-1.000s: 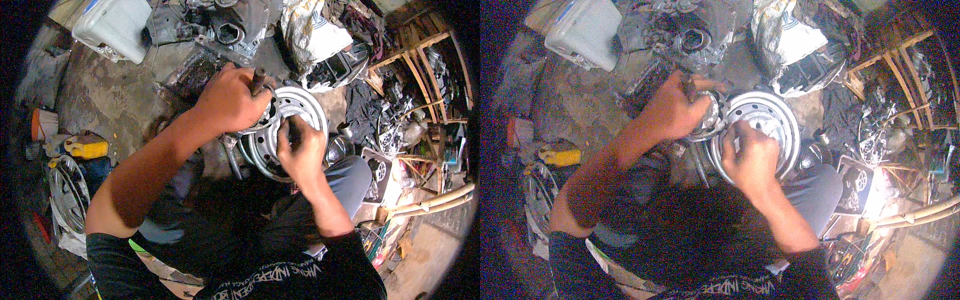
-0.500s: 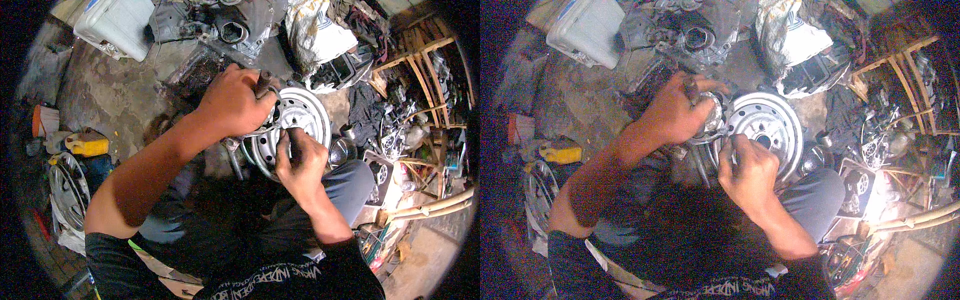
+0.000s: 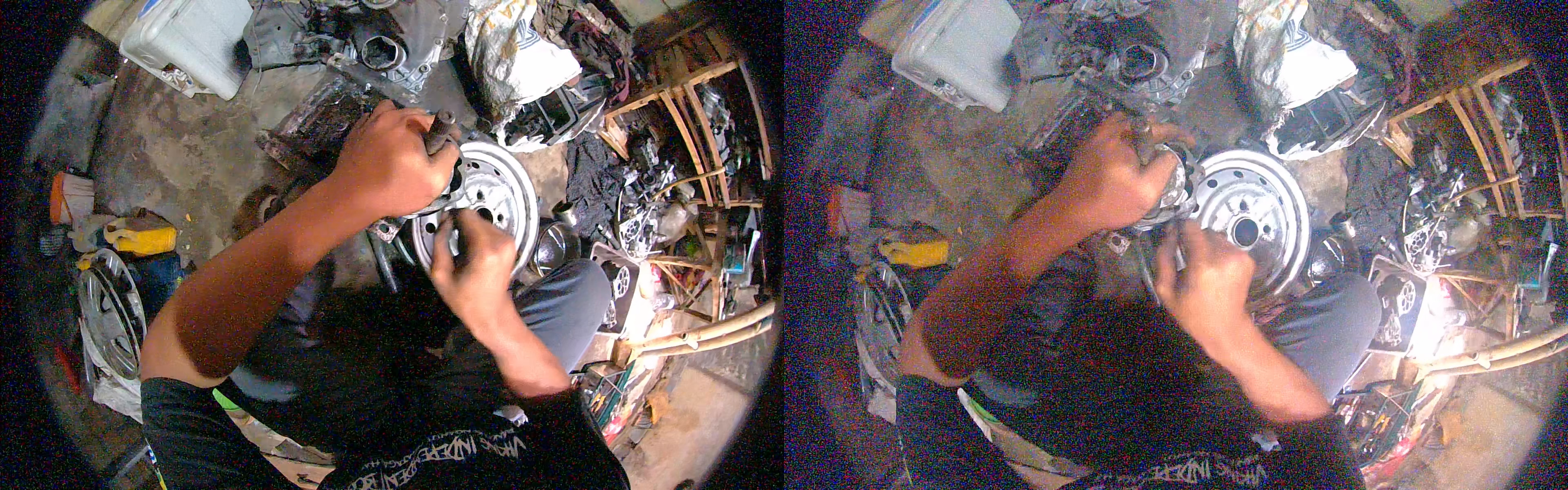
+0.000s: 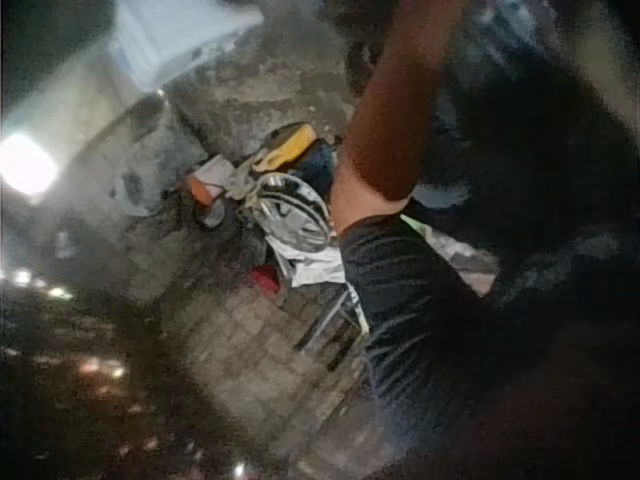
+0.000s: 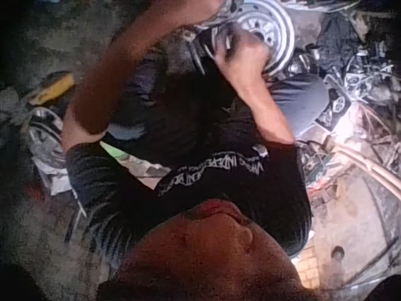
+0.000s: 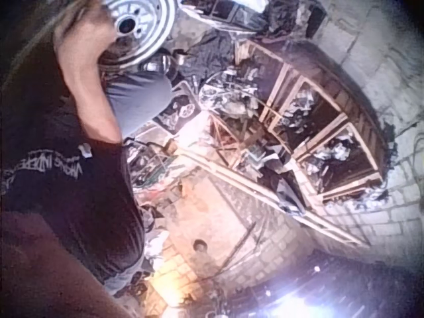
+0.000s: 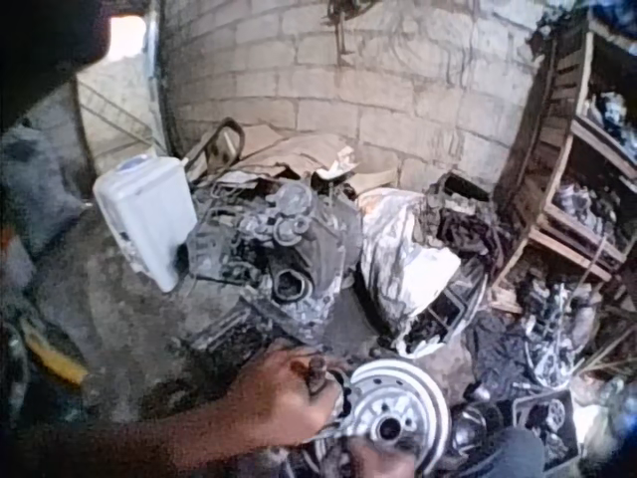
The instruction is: The person sits on the floor and uses a hammer and a metal rod to tap and adjust a mechanical component. They repeatedly strike the part and rotate it to align it with a wheel rim.
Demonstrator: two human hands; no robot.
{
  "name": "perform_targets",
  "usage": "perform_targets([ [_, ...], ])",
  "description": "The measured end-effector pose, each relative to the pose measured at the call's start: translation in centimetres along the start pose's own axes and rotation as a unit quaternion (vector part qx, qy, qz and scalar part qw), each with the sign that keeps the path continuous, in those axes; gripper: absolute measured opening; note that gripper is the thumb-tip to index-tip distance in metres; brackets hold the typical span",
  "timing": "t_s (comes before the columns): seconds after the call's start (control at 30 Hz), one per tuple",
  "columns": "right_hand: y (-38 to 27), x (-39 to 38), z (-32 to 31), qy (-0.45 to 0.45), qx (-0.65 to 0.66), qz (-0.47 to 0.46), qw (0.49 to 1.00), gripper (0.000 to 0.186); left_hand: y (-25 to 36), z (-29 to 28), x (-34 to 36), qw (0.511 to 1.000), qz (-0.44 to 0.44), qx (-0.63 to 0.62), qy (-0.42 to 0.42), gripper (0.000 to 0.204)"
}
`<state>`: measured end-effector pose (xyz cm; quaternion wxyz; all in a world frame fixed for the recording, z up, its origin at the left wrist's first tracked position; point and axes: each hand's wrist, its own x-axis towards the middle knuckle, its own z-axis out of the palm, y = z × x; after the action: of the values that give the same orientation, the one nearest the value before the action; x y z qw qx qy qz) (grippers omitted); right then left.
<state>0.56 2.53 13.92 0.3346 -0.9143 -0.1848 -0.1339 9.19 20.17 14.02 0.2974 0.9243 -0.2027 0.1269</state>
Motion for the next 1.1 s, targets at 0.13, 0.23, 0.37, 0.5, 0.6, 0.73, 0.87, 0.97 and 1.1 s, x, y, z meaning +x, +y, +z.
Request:
perform_targets([
  [0.13,-0.1,0.1,-0.2,-0.001,-0.011,0.013,1.0,0.014,0.7,0.0,0.6,0.999,-0.043,-0.026,0.014,0.025],
  [0.23,-0.1,0.8,-0.4,0.018,-0.013,0.048,0.999,0.014,0.6,0.0,0.4,0.998,-0.059,0.012,0.008,0.023],
  [0.37,-0.7,0.3,0.2,0.015,-0.028,0.022,0.999,0.015,1.1,-0.5,0.7,0.994,-0.101,-0.019,-0.027,0.025],
  [0.5,-0.4,0.5,-0.2,0.023,-0.038,0.05,0.998,0.013,1.2,-0.7,0.6,0.993,-0.117,-0.003,-0.022,0.027],
  [0.6,-2.0,-0.4,0.5,-0.014,-0.029,0.03,0.999,0.013,2.3,-1.3,1.1,0.984,-0.17,-0.022,-0.041,0.039],
  [0.73,-0.7,0.6,0.0,0.021,-0.044,0.056,0.997,0.016,2.0,-1.4,1.0,0.983,-0.18,-0.019,-0.037,0.038],
  [0.87,-1.0,0.0,0.8,0.018,-0.036,0.032,0.999,0.016,3.5,-2.4,1.4,0.975,-0.217,-0.007,-0.055,0.039],
  [0.97,-1.7,0.0,0.7,0.005,-0.026,0.025,0.999,0.015,2.0,-1.5,1.0,0.982,-0.18,-0.036,-0.04,0.039],
  [1.1,-0.6,1.1,0.1,0.005,-0.048,0.077,0.996,0.017,2.8,-2.0,1.3,0.978,-0.199,0.023,-0.053,0.041],
])
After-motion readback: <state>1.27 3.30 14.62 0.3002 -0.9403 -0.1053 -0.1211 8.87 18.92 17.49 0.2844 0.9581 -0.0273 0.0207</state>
